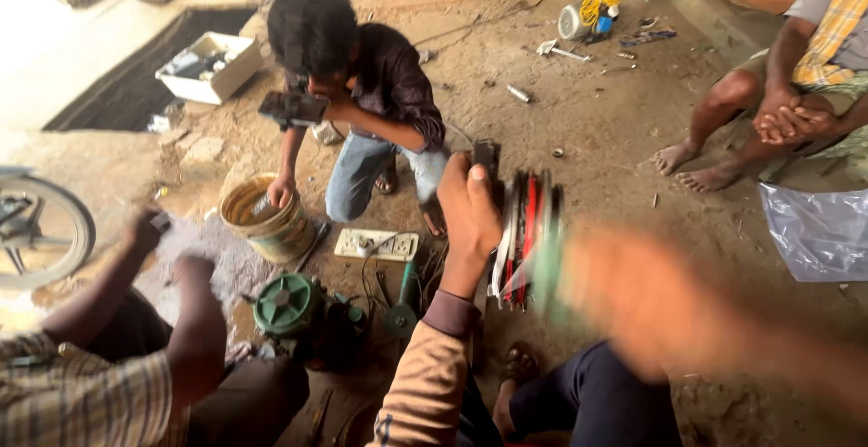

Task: The person sits holding a pulley assembly in one hand and repeatedly pulls a white drive belt to wind it around the pulley, working the belt into place by hand. Nearby, another person works on a green pump motor on the ground.

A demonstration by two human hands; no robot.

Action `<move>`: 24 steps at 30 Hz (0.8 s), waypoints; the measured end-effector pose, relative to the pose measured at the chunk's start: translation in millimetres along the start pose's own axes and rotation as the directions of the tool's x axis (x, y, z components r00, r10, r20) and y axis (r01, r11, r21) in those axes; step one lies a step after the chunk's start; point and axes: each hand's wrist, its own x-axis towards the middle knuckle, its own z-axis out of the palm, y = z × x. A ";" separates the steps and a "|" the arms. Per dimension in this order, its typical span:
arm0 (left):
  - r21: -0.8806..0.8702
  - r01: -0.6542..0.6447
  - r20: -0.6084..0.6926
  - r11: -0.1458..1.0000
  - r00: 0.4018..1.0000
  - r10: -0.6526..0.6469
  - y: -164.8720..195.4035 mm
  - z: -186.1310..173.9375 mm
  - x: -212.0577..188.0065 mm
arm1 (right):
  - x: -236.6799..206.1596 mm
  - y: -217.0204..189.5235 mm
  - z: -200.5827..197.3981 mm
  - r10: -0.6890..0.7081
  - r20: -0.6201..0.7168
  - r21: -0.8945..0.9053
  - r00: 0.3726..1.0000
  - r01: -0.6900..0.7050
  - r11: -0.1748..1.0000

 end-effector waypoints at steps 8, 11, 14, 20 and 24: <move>-0.082 0.057 0.115 0.995 0.992 -0.048 16.0 -10.6 -7.3 | 34.9 223.5 190.1 0.513 0.350 -0.396 0.784 -0.372 0.840; -0.050 0.055 0.060 0.997 0.997 -0.052 12.2 -11.6 -2.9 | -79.4 219.0 327.7 0.462 0.424 -0.349 0.779 -0.331 0.877; 0.031 0.008 0.010 1.000 1.000 -0.008 4.5 -17.4 0.3 | -154.9 165.0 381.1 0.337 0.421 -0.300 0.842 -0.222 0.928; 0.004 0.011 -0.028 1.000 1.000 -0.011 3.7 -13.4 -2.1 | -113.4 16.6 226.6 -0.086 0.070 0.428 0.994 0.048 0.902; -0.023 0.036 -0.005 0.999 0.999 -0.036 10.5 -5.9 -4.9 | -20.2 -14.5 54.9 0.088 0.249 0.317 0.964 -0.167 0.933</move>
